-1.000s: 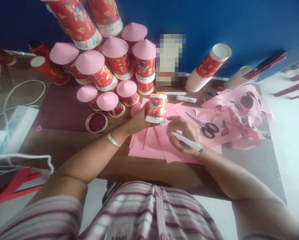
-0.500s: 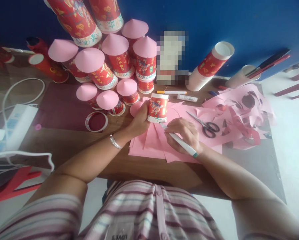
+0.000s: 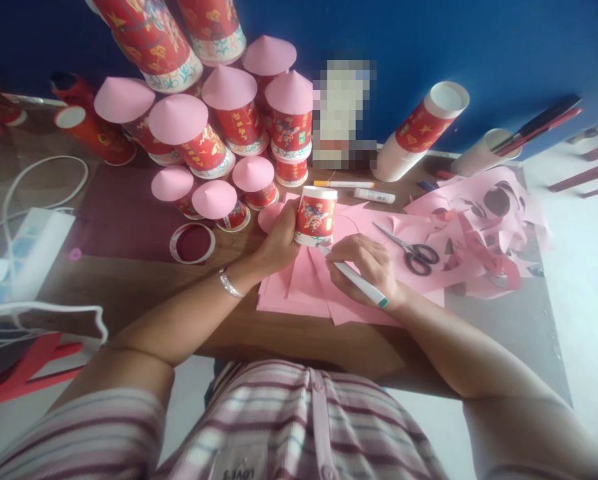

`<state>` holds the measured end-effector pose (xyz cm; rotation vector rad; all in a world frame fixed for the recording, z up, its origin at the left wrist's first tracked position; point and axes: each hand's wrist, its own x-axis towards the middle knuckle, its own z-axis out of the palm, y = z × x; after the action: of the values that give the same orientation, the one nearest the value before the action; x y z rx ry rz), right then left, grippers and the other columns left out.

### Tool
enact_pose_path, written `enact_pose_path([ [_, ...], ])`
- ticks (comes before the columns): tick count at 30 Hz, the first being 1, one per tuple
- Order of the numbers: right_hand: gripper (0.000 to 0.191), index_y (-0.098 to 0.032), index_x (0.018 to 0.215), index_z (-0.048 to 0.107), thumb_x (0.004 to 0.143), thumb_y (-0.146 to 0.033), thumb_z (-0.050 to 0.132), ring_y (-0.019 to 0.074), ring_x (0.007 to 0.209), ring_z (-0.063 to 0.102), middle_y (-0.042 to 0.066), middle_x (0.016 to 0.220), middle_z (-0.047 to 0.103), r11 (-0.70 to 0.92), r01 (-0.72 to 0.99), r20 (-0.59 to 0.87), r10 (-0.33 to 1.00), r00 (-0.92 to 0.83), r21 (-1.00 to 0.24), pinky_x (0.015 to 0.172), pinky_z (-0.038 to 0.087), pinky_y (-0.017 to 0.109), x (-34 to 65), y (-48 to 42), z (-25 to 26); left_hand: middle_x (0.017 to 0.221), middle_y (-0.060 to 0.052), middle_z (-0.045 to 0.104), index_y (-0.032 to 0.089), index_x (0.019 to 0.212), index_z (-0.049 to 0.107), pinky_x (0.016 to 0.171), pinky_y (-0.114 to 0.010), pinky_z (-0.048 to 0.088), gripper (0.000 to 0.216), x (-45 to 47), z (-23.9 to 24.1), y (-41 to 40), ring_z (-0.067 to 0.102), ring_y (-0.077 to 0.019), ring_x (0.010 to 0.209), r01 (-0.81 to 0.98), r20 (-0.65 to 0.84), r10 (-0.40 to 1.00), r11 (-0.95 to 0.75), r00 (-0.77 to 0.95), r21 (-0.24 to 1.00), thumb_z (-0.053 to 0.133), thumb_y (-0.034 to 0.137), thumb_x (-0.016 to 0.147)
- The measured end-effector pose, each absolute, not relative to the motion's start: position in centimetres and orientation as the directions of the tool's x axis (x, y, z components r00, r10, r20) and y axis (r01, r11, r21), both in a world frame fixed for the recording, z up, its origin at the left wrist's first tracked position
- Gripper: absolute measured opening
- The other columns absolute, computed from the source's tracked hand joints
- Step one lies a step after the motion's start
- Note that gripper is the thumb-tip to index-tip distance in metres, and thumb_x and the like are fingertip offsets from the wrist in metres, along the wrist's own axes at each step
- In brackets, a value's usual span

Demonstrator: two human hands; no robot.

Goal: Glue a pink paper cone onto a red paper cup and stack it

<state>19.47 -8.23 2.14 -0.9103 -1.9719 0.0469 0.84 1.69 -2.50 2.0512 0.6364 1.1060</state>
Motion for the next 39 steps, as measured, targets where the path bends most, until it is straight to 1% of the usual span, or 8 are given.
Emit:
enact_pose_path([
  [6,0.025,-0.022,0.104,0.060,0.090,-0.003,0.067,0.0184,0.071,0.070,0.001,0.079,0.070,0.725,0.582,0.741,0.607,-0.287,-0.369,0.066,0.059,0.033,19.59,-8.13,2.06,0.106,-0.007,0.065,0.021,0.109,0.051,0.081,-0.035,0.056,0.006,0.85,-2.55,1.68,0.064,-0.0183,0.094,0.107,0.475,0.718,-0.600,0.509,0.793,0.055,0.019,0.104],
  [13,0.025,-0.024,0.106,0.061,0.090,-0.005,0.065,0.0190,0.074,0.073,0.000,0.081,0.071,0.702,0.601,0.729,0.628,-0.271,-0.382,0.068,0.060,0.033,19.84,-8.11,2.22,0.106,-0.008,0.064,0.021,0.109,0.050,0.084,-0.036,0.055,0.008,0.79,-2.56,1.72,0.063,-0.0197,0.097,0.115,0.443,0.733,-0.572,0.517,0.812,0.052,0.019,0.103],
  [17,0.025,-0.024,0.104,0.061,0.089,-0.004,0.064,0.0186,0.071,0.071,0.000,0.079,0.070,0.699,0.610,0.732,0.626,-0.269,-0.373,0.067,0.059,0.033,19.86,-8.04,2.27,0.102,-0.006,0.061,0.022,0.107,0.049,0.084,-0.034,0.054,0.005,0.84,-2.59,1.74,0.061,-0.0191,0.095,0.107,0.442,0.740,-0.562,0.507,0.820,0.052,0.024,0.104],
  [21,0.025,-0.023,0.101,0.060,0.087,-0.002,0.065,0.0186,0.070,0.070,0.000,0.077,0.068,0.698,0.615,0.731,0.625,-0.273,-0.367,0.066,0.059,0.033,19.86,-8.00,2.36,0.104,-0.007,0.062,0.022,0.108,0.049,0.086,-0.036,0.054,0.009,0.84,-2.53,1.77,0.061,-0.0197,0.097,0.137,0.417,0.749,-0.552,0.515,0.823,0.052,0.031,0.106],
  [27,0.025,-0.025,0.101,0.060,0.088,-0.003,0.063,0.0174,0.069,0.069,-0.002,0.077,0.068,0.688,0.629,0.728,0.630,-0.270,-0.362,0.066,0.058,0.033,19.90,-7.98,2.50,0.105,-0.007,0.063,0.021,0.110,0.049,0.086,-0.036,0.054,0.008,0.75,-2.69,1.81,0.061,-0.0191,0.095,0.131,0.400,0.763,-0.527,0.508,0.839,0.053,0.024,0.103],
  [32,0.026,-0.026,0.101,0.059,0.088,-0.004,0.063,0.0171,0.068,0.069,-0.003,0.076,0.067,0.698,0.612,0.739,0.621,-0.260,-0.371,0.066,0.059,0.034,19.96,-7.98,2.56,0.104,-0.007,0.062,0.021,0.110,0.049,0.083,-0.035,0.054,0.008,0.71,-2.97,1.87,0.061,-0.0183,0.093,0.108,0.439,0.746,-0.557,0.500,0.824,0.052,0.020,0.103],
  [36,0.027,-0.026,0.102,0.060,0.086,-0.006,0.065,0.0179,0.069,0.070,-0.002,0.078,0.070,0.729,0.580,0.766,0.588,-0.259,-0.363,0.067,0.060,0.035,19.79,-8.03,2.55,0.104,-0.007,0.062,0.022,0.111,0.048,0.082,-0.039,0.055,0.011,0.82,-2.96,1.81,0.060,-0.0201,0.092,0.108,0.449,0.744,-0.565,0.495,0.818,0.052,0.020,0.102],
  [39,0.028,-0.025,0.104,0.060,0.087,-0.005,0.066,0.0186,0.070,0.072,-0.002,0.078,0.071,0.744,0.569,0.772,0.573,-0.275,-0.350,0.069,0.060,0.035,19.56,-8.10,2.37,0.101,-0.007,0.060,0.023,0.109,0.047,0.080,-0.043,0.055,0.008,0.91,-3.08,1.80,0.058,-0.0219,0.089,0.099,0.483,0.728,-0.595,0.486,0.797,0.051,0.021,0.103],
])
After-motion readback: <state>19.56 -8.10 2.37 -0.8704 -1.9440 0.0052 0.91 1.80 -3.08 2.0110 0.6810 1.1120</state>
